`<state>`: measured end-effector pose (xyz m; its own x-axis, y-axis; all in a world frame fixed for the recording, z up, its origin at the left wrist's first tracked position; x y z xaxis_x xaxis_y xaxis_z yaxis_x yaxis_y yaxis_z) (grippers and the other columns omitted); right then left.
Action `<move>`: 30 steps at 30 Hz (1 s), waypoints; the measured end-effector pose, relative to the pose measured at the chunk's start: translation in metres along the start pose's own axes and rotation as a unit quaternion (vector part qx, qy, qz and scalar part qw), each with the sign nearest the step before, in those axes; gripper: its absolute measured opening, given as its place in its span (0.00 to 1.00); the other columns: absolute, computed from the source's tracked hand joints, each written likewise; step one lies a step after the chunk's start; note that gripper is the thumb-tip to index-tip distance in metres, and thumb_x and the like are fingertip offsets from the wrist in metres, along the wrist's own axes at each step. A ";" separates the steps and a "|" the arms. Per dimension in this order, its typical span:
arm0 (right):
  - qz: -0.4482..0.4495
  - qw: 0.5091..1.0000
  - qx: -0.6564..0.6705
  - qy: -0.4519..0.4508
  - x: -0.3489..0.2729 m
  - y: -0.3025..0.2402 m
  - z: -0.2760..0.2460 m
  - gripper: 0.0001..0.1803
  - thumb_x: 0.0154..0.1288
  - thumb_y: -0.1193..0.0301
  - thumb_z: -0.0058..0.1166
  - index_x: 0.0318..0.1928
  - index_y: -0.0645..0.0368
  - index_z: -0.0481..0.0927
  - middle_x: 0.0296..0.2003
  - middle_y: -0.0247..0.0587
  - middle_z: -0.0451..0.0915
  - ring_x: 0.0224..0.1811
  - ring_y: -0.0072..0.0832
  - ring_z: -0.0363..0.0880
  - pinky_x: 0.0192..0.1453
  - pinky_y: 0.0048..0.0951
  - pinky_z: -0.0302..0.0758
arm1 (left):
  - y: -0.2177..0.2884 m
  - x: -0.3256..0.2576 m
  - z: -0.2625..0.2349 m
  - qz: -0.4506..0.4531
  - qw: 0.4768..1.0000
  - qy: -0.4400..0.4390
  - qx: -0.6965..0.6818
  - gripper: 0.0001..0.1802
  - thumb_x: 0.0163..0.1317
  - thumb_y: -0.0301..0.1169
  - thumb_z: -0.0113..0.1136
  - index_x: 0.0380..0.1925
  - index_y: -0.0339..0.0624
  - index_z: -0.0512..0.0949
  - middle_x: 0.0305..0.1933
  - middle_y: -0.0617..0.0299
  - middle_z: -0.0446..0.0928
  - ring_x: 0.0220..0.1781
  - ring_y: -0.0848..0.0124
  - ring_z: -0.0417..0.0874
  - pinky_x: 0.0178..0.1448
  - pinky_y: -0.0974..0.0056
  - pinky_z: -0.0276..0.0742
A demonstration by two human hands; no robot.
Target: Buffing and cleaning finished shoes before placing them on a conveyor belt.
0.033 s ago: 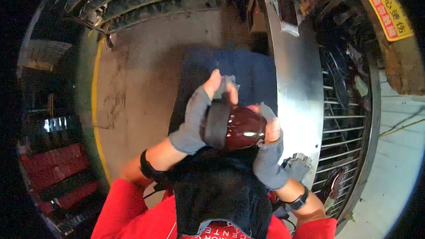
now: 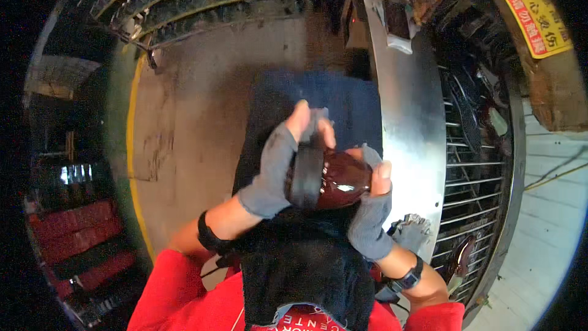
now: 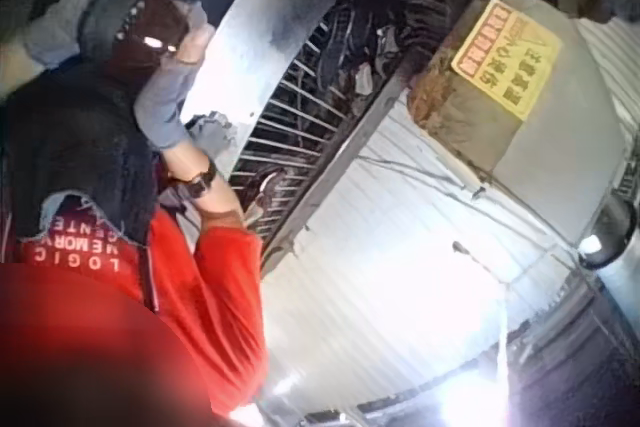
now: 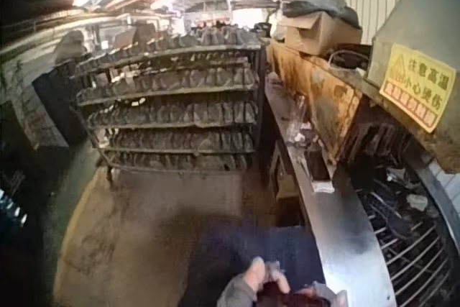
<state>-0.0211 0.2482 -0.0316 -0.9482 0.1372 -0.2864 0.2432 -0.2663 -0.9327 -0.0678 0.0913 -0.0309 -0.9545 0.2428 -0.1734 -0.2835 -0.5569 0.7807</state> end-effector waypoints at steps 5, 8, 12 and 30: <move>-0.061 0.967 -0.035 -0.247 0.028 -0.073 0.044 0.44 0.81 0.34 0.27 0.42 0.61 0.85 0.38 0.41 0.87 0.39 0.35 0.87 0.51 0.41 0.84 | 0.061 -0.020 0.016 0.182 0.971 -0.050 0.149 0.26 0.83 0.51 0.44 0.47 0.38 0.78 0.43 0.66 0.72 0.49 0.75 0.71 0.57 0.67 0.67; -0.459 0.695 -0.295 -0.468 -0.011 -0.138 0.110 0.37 0.60 0.31 0.59 0.29 0.58 0.83 0.27 0.47 0.80 0.33 0.49 0.81 0.39 0.45 0.77 | 0.042 -0.009 -0.018 0.044 0.969 0.087 0.226 0.25 0.81 0.50 0.50 0.62 0.40 0.75 0.51 0.64 0.75 0.54 0.73 0.76 0.60 0.65 0.74; -0.437 0.518 -0.442 -0.588 -0.052 -0.049 0.115 0.39 0.62 0.34 0.54 0.23 0.63 0.84 0.26 0.51 0.79 0.35 0.49 0.79 0.43 0.46 0.77 | -0.014 0.020 -0.036 -0.113 0.987 0.000 -0.111 0.40 0.77 0.65 0.50 0.69 0.42 0.73 0.64 0.54 0.81 0.62 0.62 0.85 0.66 0.55 0.84; -0.138 0.937 -0.221 -0.234 -0.008 -0.049 0.021 0.51 0.66 0.60 0.68 0.80 0.69 0.55 0.68 0.58 0.74 0.70 0.39 0.75 0.74 0.37 0.71 | 0.002 -0.038 -0.007 -0.049 0.997 -0.026 0.051 0.60 0.62 0.82 0.45 0.77 0.43 0.64 0.74 0.50 0.73 0.71 0.54 0.78 0.77 0.48 0.74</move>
<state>-0.0302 0.2401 0.0208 -0.9480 -0.3180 0.0101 -0.0618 0.1529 -0.9863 -0.0329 0.0752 -0.0273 -0.9155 0.3344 -0.2237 -0.3627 -0.4456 0.8185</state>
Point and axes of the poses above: each hand's wrist, its own x-axis towards the middle knuckle, its own z-axis out of the palm, y = z × x, the point moved 5 cm from there along x, towards the middle knuckle
